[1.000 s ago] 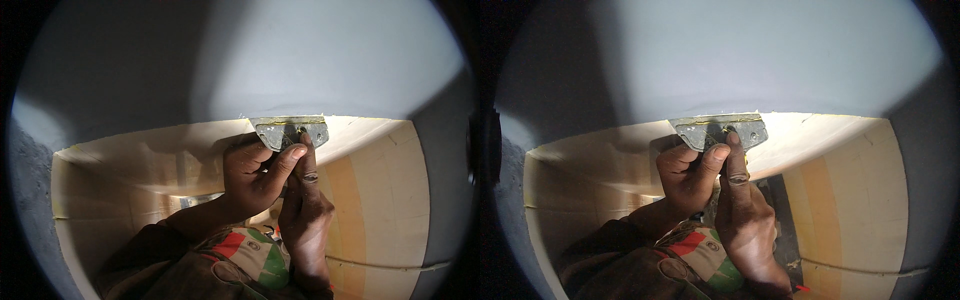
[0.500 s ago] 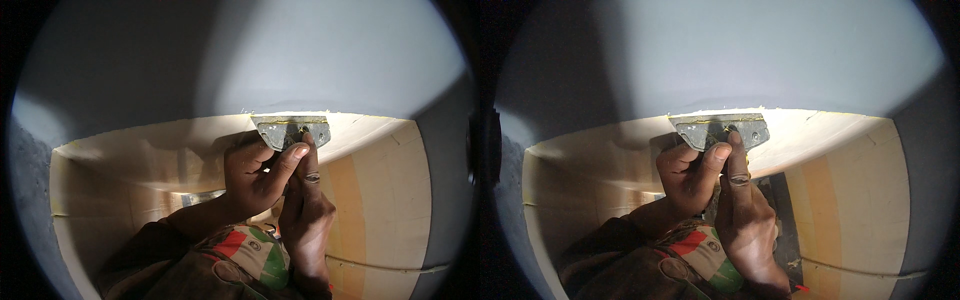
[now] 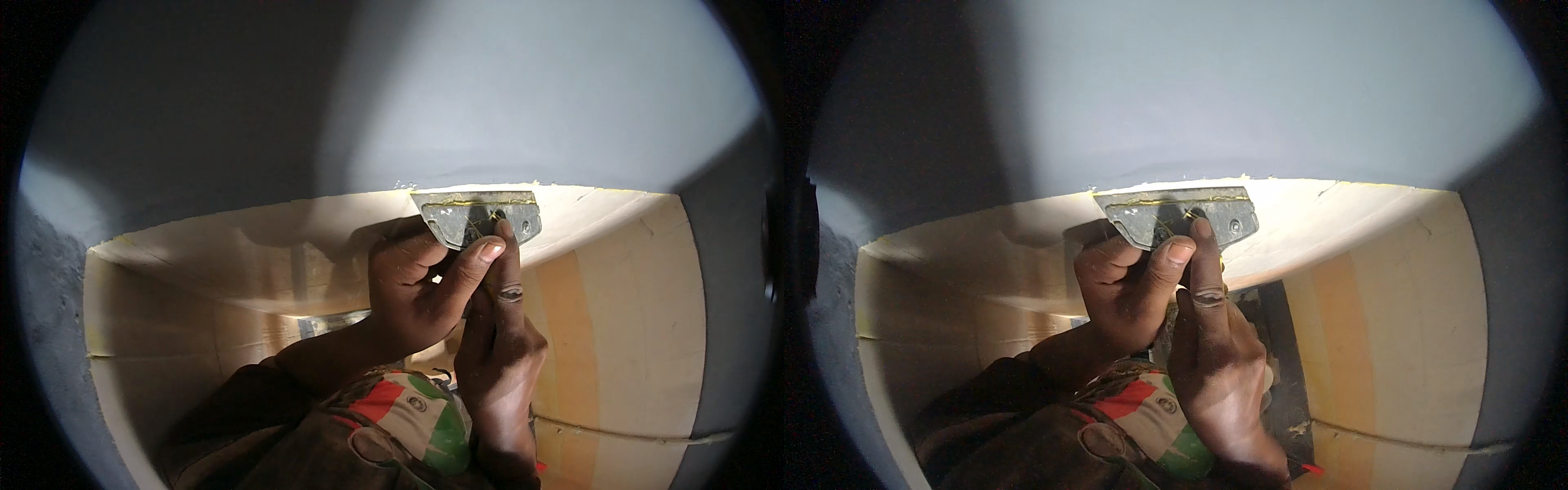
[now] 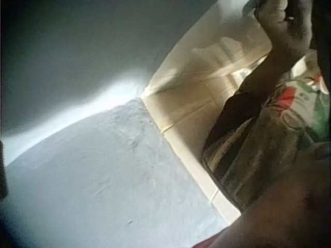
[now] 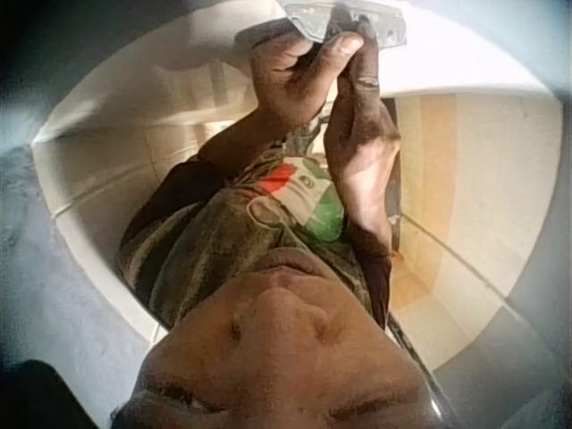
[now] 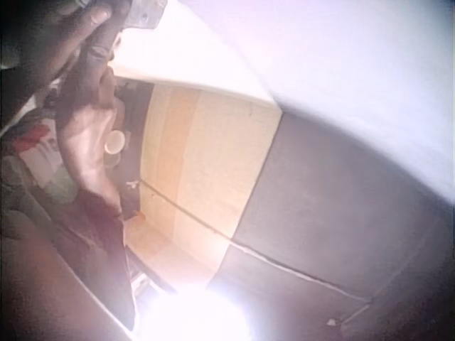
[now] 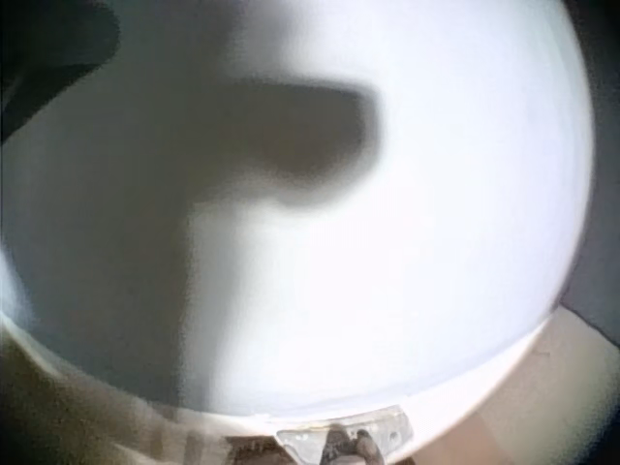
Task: The person uses a scraper to remove residue from tiled walls in a bathroom corner. They scrape the grout lines and the intersection between the tiles and the wall, occasionally wiping away debris with their hand.
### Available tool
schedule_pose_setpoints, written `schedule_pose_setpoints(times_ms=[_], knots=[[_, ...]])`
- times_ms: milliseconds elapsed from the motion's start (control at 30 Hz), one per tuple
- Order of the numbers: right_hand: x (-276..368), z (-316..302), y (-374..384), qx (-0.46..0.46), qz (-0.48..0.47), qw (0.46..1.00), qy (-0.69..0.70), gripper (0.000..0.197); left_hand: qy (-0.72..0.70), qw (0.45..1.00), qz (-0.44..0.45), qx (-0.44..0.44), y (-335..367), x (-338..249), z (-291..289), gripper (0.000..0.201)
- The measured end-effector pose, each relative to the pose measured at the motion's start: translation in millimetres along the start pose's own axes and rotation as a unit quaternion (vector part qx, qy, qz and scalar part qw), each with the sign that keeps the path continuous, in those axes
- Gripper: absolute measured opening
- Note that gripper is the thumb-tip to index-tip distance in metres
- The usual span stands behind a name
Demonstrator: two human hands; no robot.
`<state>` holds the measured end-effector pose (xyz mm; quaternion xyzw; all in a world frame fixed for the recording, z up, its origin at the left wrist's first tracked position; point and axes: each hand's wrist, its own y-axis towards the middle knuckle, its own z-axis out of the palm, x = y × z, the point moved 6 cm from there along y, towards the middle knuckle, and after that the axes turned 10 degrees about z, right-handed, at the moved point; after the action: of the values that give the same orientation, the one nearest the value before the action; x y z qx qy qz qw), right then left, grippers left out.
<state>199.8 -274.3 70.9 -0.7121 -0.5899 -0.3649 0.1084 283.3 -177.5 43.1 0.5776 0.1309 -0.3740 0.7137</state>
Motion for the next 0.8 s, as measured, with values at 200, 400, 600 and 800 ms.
schedule_pose_setpoints(times_ms=[200,400,600,800], knots=[[-22,-28,-15,-0.041,0.030,0.998,0.043,0.060,0.152,0.970,0.125,0.145,-4,-40,-29,0.030],[-134,-97,-53,-0.183,0.241,0.951,0.066,0.065,0.477,0.834,0.224,0.163,-10,-24,-8,0.068],[-152,-105,-79,-0.242,0.238,0.938,0.072,0.063,0.274,0.864,0.148,0.397,-19,-2,73,0.058],[-152,-103,-91,-0.175,0.304,0.924,0.152,0.059,0.368,0.846,0.244,0.298,-12,-38,64,0.072]])
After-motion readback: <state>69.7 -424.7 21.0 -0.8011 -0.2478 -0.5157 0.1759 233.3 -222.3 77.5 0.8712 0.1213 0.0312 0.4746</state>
